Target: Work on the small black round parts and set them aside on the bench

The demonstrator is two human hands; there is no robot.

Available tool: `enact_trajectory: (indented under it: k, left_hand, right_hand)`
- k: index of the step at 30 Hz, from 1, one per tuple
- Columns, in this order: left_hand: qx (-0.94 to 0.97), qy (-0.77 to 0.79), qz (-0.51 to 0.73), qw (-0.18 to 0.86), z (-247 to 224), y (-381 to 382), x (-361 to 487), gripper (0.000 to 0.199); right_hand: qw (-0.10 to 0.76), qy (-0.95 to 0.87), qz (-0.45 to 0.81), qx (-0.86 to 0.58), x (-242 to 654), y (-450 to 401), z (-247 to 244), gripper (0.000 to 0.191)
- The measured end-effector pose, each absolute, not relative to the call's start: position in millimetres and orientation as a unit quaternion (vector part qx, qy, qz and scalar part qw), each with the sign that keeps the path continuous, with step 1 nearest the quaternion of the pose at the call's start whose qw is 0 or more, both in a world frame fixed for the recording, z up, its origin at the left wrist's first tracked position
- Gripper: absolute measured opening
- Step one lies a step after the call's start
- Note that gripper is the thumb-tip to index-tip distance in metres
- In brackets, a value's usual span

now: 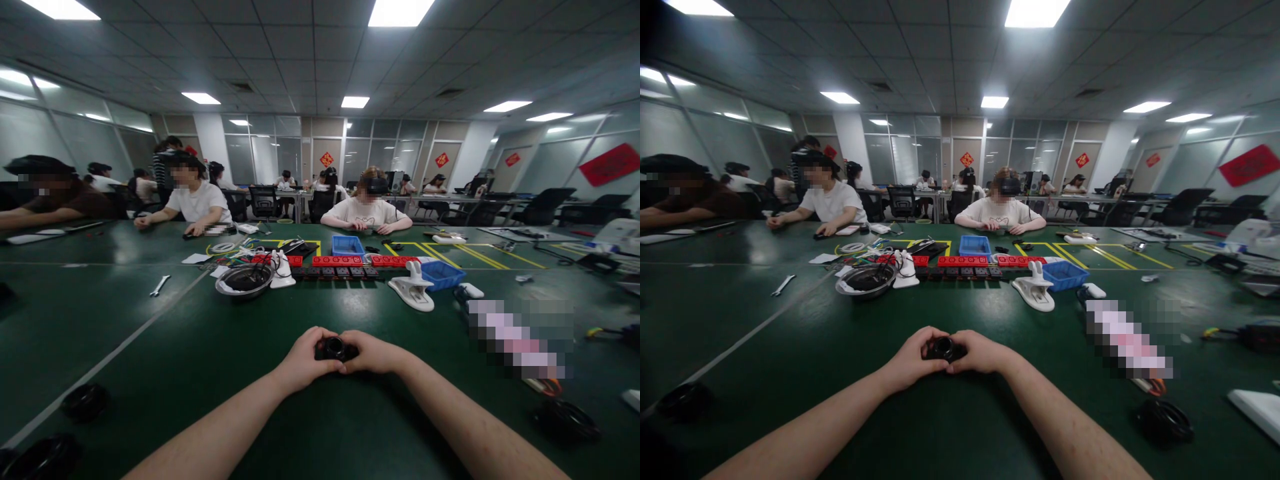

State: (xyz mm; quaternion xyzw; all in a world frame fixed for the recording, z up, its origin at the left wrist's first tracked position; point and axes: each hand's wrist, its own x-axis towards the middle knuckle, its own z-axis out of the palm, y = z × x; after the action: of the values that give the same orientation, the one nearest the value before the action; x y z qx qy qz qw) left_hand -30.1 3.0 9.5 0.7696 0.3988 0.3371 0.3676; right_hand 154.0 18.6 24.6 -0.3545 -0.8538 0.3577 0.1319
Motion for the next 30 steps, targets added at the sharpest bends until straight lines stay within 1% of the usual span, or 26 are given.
enact_trajectory:
  k: [5,14,24,27,30]
  left_hand:
    - [0.770,0.393,0.342,0.367,7,4,-29,0.041]
    - [0.772,0.398,0.332,0.368,7,3,-30,0.041]
    - [0.767,0.406,0.333,0.368,9,2,-29,0.041]
    - [0.753,0.429,0.347,0.358,8,-1,-25,0.041]
    - [0.727,0.483,0.373,0.312,7,-5,-21,0.035]
  right_hand:
    - [0.126,-0.841,0.384,-0.361,155,17,30,0.024]
    - [0.130,-0.831,0.393,-0.372,154,18,27,0.024]
    - [0.147,-0.803,0.426,-0.391,154,19,21,0.030]
    - [0.138,-0.807,0.381,-0.431,151,18,18,0.033]
    - [0.130,-0.820,0.254,-0.496,140,13,15,0.031]
